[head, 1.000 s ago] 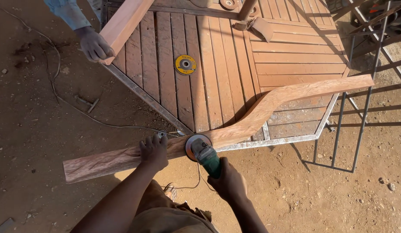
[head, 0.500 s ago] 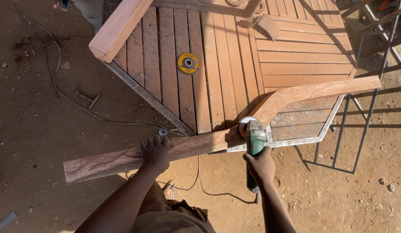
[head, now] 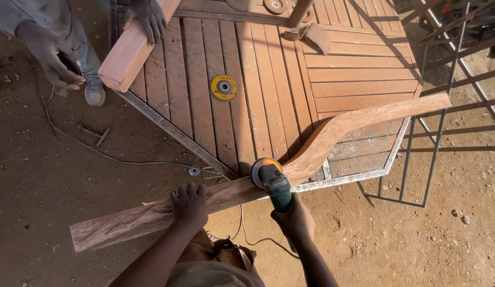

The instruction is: Sanding a curved wooden plank using a handheld angle grinder

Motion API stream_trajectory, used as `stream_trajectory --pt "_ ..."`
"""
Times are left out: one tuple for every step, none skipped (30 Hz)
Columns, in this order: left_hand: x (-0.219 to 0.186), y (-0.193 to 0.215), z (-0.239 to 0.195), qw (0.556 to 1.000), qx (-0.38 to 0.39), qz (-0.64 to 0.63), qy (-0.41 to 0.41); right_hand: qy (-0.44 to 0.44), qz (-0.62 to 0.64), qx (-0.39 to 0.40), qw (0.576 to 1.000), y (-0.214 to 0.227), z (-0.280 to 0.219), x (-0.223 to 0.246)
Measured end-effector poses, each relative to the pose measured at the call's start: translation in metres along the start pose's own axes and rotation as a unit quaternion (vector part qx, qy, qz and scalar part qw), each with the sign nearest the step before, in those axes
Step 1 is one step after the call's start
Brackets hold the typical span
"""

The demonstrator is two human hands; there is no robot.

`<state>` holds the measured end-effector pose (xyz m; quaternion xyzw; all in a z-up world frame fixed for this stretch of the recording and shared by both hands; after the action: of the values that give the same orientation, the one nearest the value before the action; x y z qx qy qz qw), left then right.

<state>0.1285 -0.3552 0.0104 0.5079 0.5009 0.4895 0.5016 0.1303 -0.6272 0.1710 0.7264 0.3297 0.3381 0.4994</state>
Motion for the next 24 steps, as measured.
stream_trajectory --pt "0.000 0.000 0.004 1.000 0.001 0.002 0.002 0.002 0.001 0.002 1.000 0.005 0.013 -0.008" --pt "0.001 0.000 0.007 1.000 0.002 -0.005 0.003 -0.033 0.012 -0.021 0.999 0.011 0.026 -0.017" --pt "-0.002 0.001 0.001 1.000 0.011 -0.015 0.001 -0.075 0.018 -0.041 0.996 0.017 0.031 -0.034" --pt "0.004 0.002 -0.003 1.000 0.019 -0.014 -0.001 -0.079 0.015 -0.035 0.996 0.009 0.038 -0.049" --pt "0.003 0.002 -0.001 1.000 0.010 -0.026 -0.007 -0.066 0.043 -0.061 0.995 0.006 0.052 -0.065" --pt "0.001 0.003 0.001 0.999 0.001 -0.038 -0.012 -0.053 0.072 -0.087 0.992 0.004 0.066 -0.083" --pt "0.002 0.006 0.004 0.999 -0.009 -0.039 -0.009 -0.047 0.076 -0.094 0.992 0.006 0.062 -0.076" --pt "0.002 0.010 0.008 0.999 0.001 -0.040 -0.006 -0.028 0.089 -0.088 0.992 0.007 0.059 -0.069" --pt "-0.001 0.012 0.002 0.999 0.018 -0.042 -0.004 -0.012 0.097 -0.076 0.992 0.008 0.050 -0.070" --pt "-0.004 0.021 0.004 0.999 0.017 -0.045 -0.003 -0.010 0.096 -0.078 0.992 0.008 0.039 -0.063" --pt "-0.006 0.029 0.007 0.999 0.022 -0.049 -0.005 0.017 0.088 -0.043 0.995 0.006 0.031 -0.053" --pt "-0.009 0.037 0.009 0.998 0.028 -0.053 -0.008 0.044 0.080 -0.008 0.996 0.003 0.023 -0.045" --pt "-0.015 0.032 0.010 0.998 0.026 -0.052 0.001 0.053 0.080 -0.006 0.995 0.005 0.020 -0.038" --pt "-0.022 0.027 0.011 0.999 0.033 -0.041 0.000 0.073 0.041 0.006 0.996 0.007 0.017 -0.032" --pt "-0.028 0.021 0.014 0.999 0.039 -0.029 0.000 0.095 0.003 0.016 0.995 0.007 0.015 -0.026" --pt "-0.034 0.022 0.018 0.999 0.036 -0.026 0.009 0.105 0.005 0.017 0.994 0.000 0.030 -0.038" --pt "-0.045 0.023 0.020 0.998 0.041 -0.035 0.014 0.130 0.005 0.025 0.991 -0.007 0.046 -0.054" --pt "-0.057 0.024 0.022 0.998 0.046 -0.044 0.019 0.155 0.005 0.032 0.987 -0.012 0.062 -0.070" --pt "-0.070 0.028 0.024 0.998 0.046 -0.044 0.026 0.162 0.003 0.034 0.986 -0.009 0.080 -0.080" --pt "-0.083 0.032 0.028 0.998 0.028 -0.044 0.032 0.155 0.012 0.026 0.987 -0.006 0.099 -0.090" --pt "-0.100 0.036 0.035 0.998 0.008 -0.045 0.035 0.147 0.021 0.015 0.989 -0.001 0.121 -0.100" --pt "-0.117 0.033 0.039 0.998 0.006 -0.047 0.041 0.153 0.019 0.014 0.988 0.016 0.135 -0.106" --pt "-0.132 0.030 0.043 0.999 -0.018 -0.037 0.031 0.147 0.018 0.012 0.989 0.031 0.149 -0.110" --pt "-0.146 0.027 0.047 0.999 -0.042 -0.026 0.022 0.141 0.016 0.010 0.990 0.045 0.162 -0.113"
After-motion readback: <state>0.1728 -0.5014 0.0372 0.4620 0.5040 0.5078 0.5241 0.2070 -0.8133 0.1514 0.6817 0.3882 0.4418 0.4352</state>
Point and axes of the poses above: each hand's wrist, its own z-axis towards the middle knuckle, its own y-axis out of the back of the hand, x = y × z, the point moved 1 cm from there along z, towards the middle knuckle, and after that the axes turned 15 degrees about -x, right-handed, at the moved point
